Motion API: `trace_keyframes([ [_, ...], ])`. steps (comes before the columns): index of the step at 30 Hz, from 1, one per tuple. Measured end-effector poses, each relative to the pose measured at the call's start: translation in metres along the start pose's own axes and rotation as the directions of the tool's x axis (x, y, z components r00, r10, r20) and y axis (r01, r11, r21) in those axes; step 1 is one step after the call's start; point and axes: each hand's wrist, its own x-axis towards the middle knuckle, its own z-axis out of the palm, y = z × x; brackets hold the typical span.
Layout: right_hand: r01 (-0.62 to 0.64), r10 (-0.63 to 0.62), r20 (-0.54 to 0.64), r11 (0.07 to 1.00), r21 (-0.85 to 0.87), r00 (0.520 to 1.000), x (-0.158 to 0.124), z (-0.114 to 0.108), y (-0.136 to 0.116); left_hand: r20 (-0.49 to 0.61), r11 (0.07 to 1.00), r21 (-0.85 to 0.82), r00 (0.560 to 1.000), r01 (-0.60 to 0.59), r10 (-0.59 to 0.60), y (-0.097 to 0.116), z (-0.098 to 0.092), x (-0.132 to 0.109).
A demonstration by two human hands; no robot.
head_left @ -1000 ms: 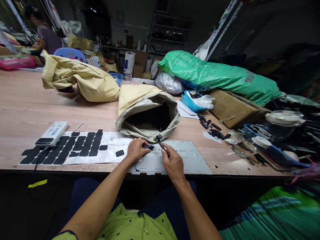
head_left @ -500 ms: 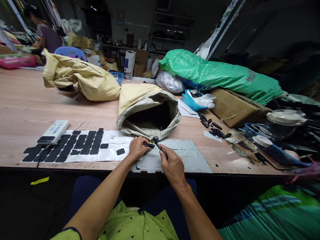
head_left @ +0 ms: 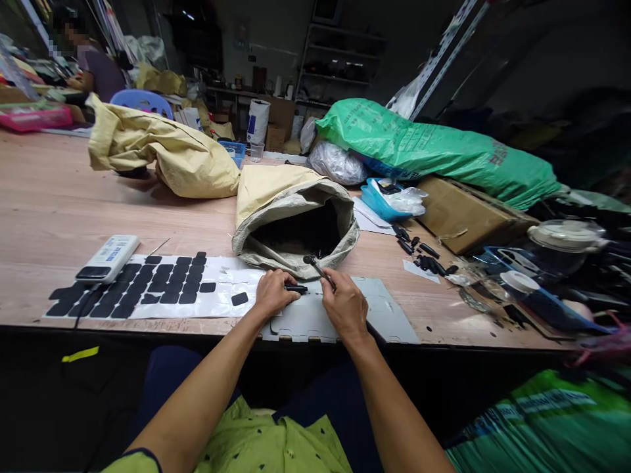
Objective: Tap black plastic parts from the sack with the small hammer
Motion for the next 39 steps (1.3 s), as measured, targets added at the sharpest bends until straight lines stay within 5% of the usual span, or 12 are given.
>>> trace_keyframes([
  [4,-0.024,0.027,0.011,0.987,-0.16,1.0,0.02,0.019,0.017,-0.006,1.0,-0.004,1.0,-0.014,0.014,0.0,0.0,-0.004],
  [13,0.036,-0.041,-0.01,0.95,-0.312,0.999,0.012,0.043,0.027,0.021,0.998,-0.054,0.999,-0.027,0.028,0.002,-0.006,-0.005],
  [17,0.041,-0.046,-0.009,0.945,-0.324,0.999,0.013,0.043,0.027,0.077,0.942,-0.311,0.985,-0.125,0.156,0.015,-0.022,-0.05],
  [21,0.04,-0.052,-0.028,0.943,-0.329,0.998,0.012,0.044,0.026,0.358,0.885,-0.434,0.87,-0.166,0.339,0.013,-0.016,-0.115],
  [24,0.045,-0.057,-0.027,0.941,-0.335,0.998,0.012,0.044,0.025,0.56,0.976,-0.217,0.817,-0.012,0.135,-0.011,0.012,-0.139],
  [26,0.045,-0.056,-0.022,0.937,-0.345,0.998,0.011,0.044,0.025,0.599,0.988,-0.012,0.792,0.157,-0.119,-0.033,0.035,-0.14],
  [28,0.045,-0.054,-0.016,0.936,-0.35,0.998,0.011,0.043,0.025,0.616,0.941,0.162,0.715,0.296,-0.331,-0.05,0.054,-0.136],
  [31,0.047,-0.055,-0.013,0.94,-0.337,0.998,0.011,0.043,0.025,0.643,0.907,0.274,0.639,0.321,-0.421,-0.061,0.066,-0.131],
  [35,0.042,-0.048,-0.013,0.945,-0.325,0.999,0.01,0.042,0.024,0.685,0.974,0.197,0.695,0.113,-0.219,-0.037,0.048,-0.127],
  [37,0.043,-0.049,-0.013,0.946,-0.322,0.999,0.01,0.042,0.024,0.758,1.0,0.018,0.653,-0.025,0.003,-0.014,0.027,-0.117],
  [39,0.048,-0.055,-0.014,0.947,-0.319,0.998,0.01,0.042,0.024,0.783,0.956,-0.286,0.557,-0.073,0.277,0.009,0.005,-0.096],
])
